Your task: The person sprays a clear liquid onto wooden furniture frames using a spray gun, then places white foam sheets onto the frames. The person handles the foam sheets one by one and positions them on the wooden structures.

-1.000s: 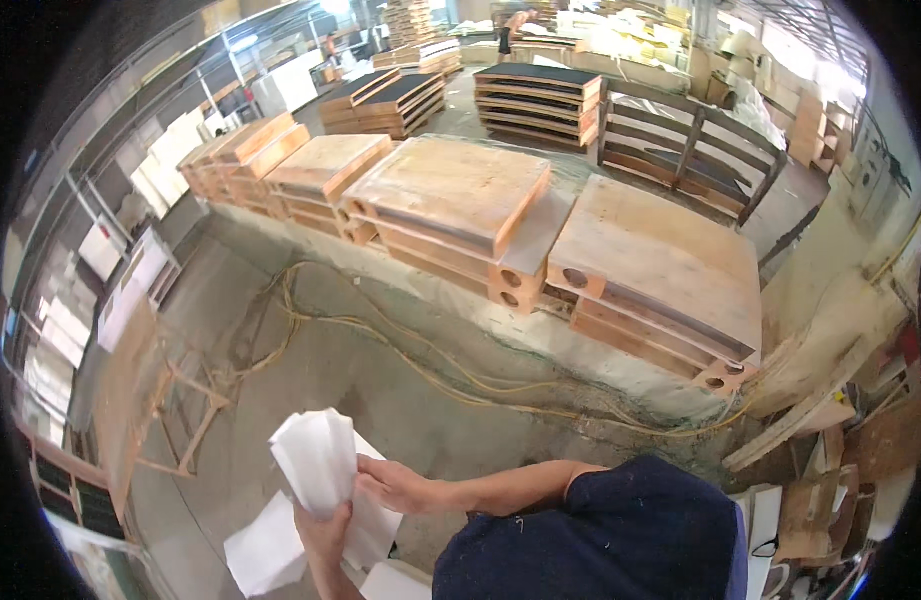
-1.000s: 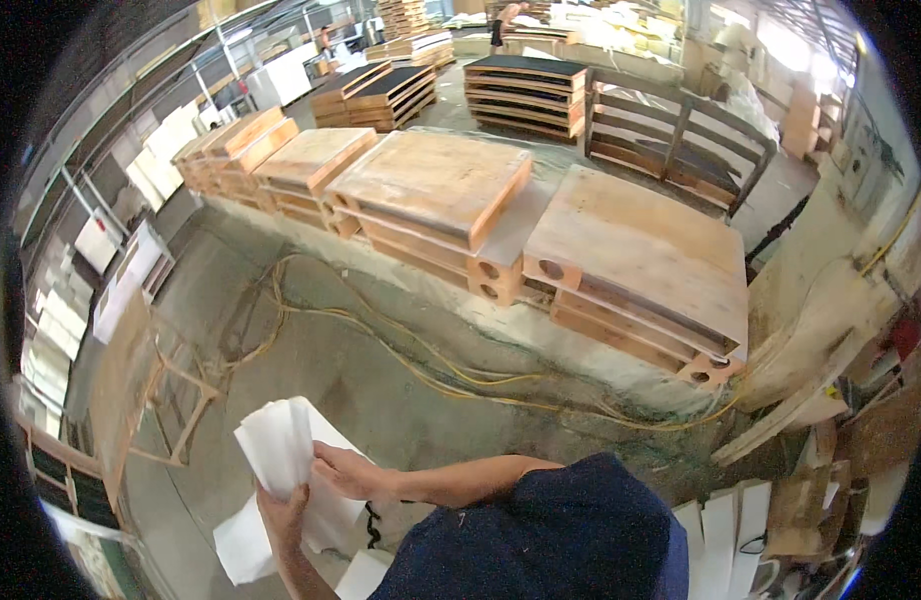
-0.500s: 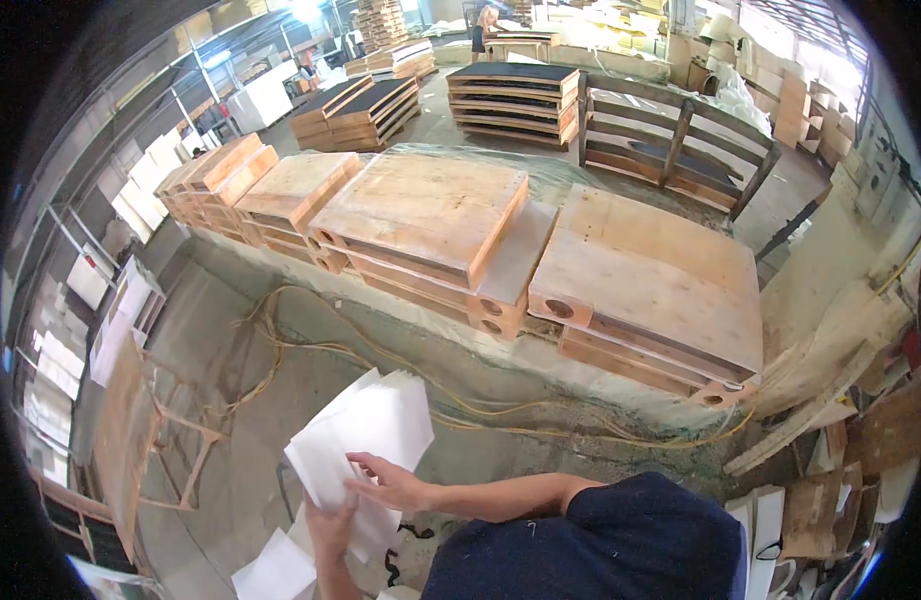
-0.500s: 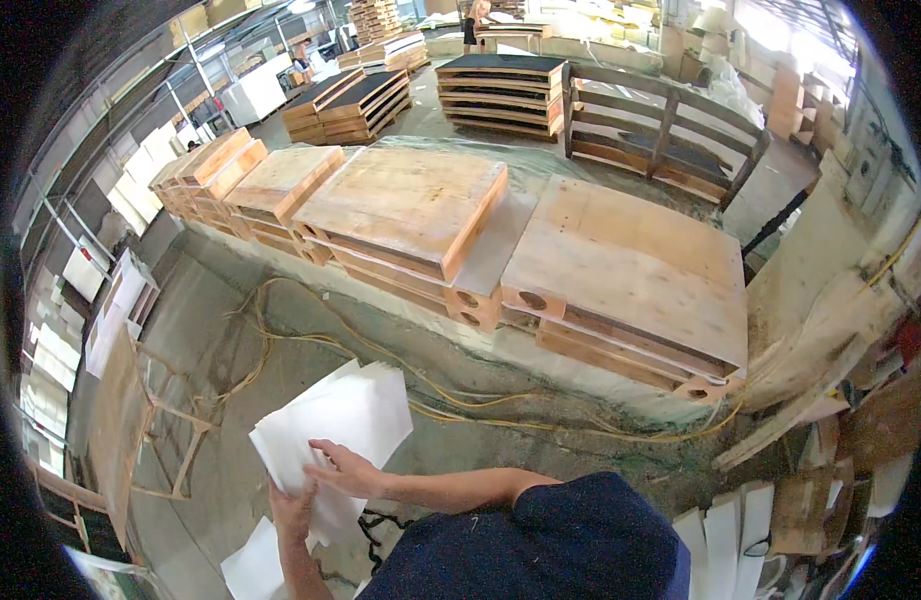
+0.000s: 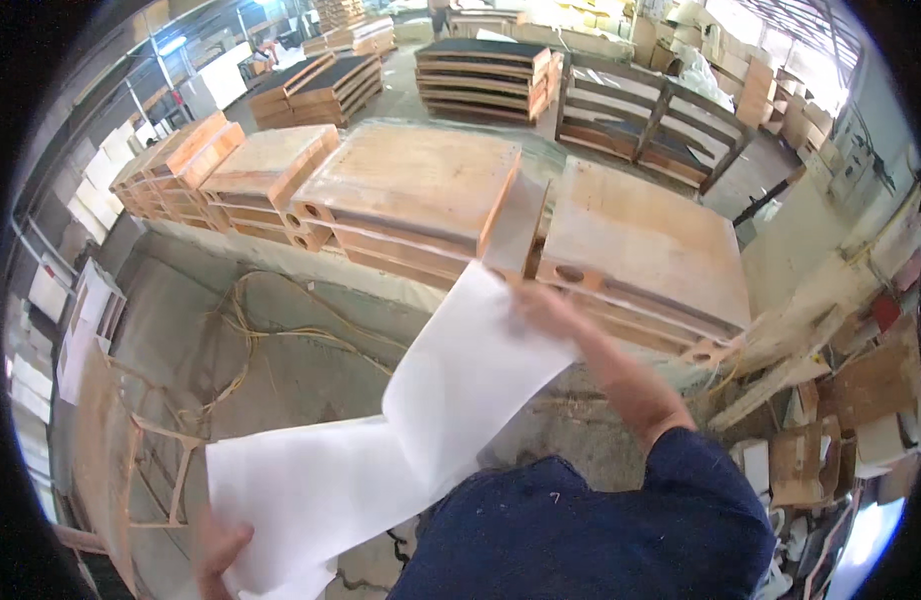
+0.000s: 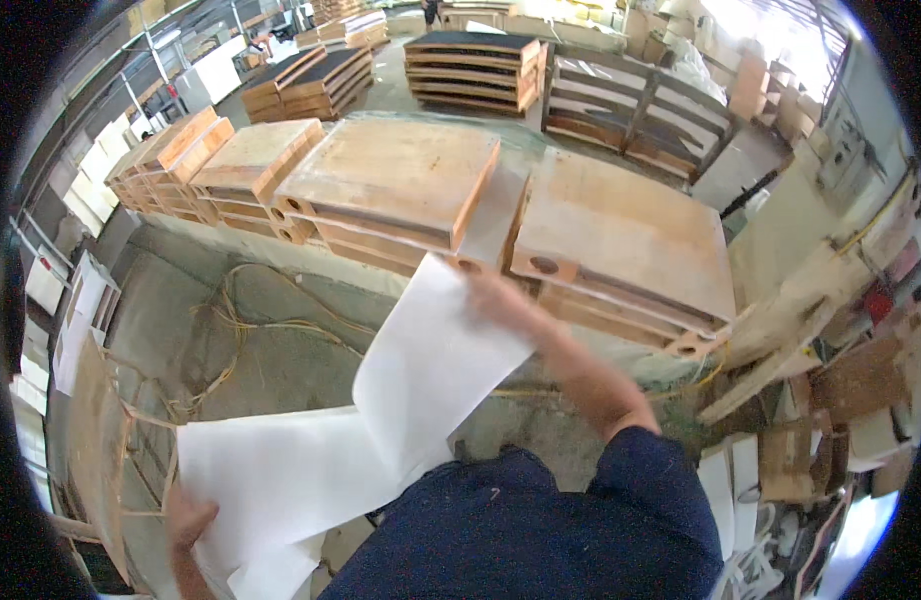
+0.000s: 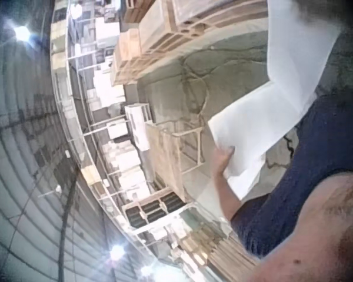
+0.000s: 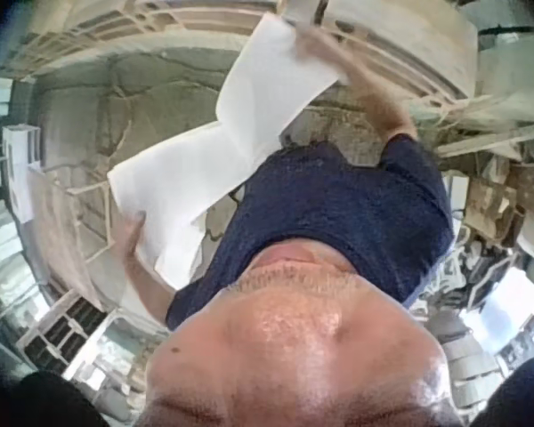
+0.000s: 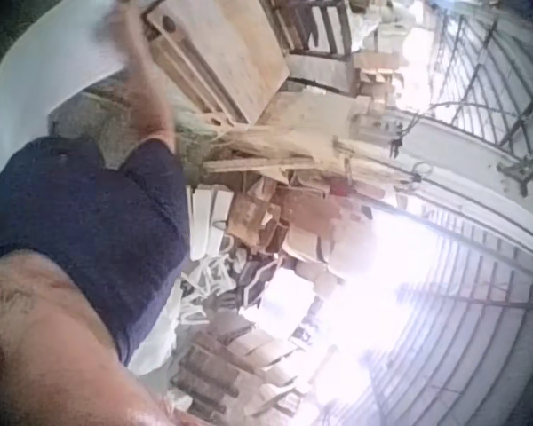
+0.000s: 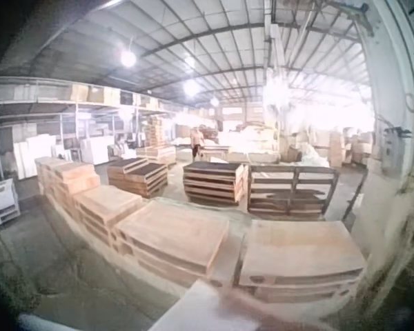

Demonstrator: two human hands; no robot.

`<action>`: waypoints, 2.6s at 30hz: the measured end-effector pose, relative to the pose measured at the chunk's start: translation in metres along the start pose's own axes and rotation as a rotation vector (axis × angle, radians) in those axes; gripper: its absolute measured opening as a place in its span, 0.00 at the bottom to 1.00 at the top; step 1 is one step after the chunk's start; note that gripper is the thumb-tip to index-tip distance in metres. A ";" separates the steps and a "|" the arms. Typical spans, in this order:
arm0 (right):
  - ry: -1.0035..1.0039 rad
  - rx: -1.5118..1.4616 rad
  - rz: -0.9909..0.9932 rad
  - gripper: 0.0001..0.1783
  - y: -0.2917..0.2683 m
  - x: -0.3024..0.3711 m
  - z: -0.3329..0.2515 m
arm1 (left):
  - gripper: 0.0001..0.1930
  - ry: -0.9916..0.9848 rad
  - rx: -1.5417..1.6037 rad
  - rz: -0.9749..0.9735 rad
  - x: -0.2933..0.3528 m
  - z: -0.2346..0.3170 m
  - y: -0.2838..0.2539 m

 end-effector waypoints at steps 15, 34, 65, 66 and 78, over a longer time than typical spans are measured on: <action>-0.144 0.651 0.451 0.24 -0.112 0.045 -0.157 | 0.13 0.495 0.280 -1.817 -0.109 0.110 0.192; -0.442 0.599 -0.040 0.47 0.021 0.034 -0.252 | 0.17 0.550 1.448 -0.419 -0.150 0.194 0.222; 0.241 -0.245 1.142 0.32 -0.393 0.256 0.155 | 0.20 0.340 0.858 -0.411 -0.344 0.317 0.478; 0.285 -0.210 1.157 0.32 -0.396 0.251 0.162 | 0.21 0.305 0.755 -0.436 -0.353 0.325 0.487; 0.491 0.032 1.173 0.32 -0.385 0.166 0.259 | 0.21 0.225 0.348 -0.632 -0.485 0.342 0.565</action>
Point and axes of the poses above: each hand's wrist, its own x-axis away from the middle knuckle, its own y-axis out of the palm, z = x × y, the point moved 3 cm from there along -x, towards the middle knuckle, and after that the axes turned 1 degree about -x, right-handed, at the moved point
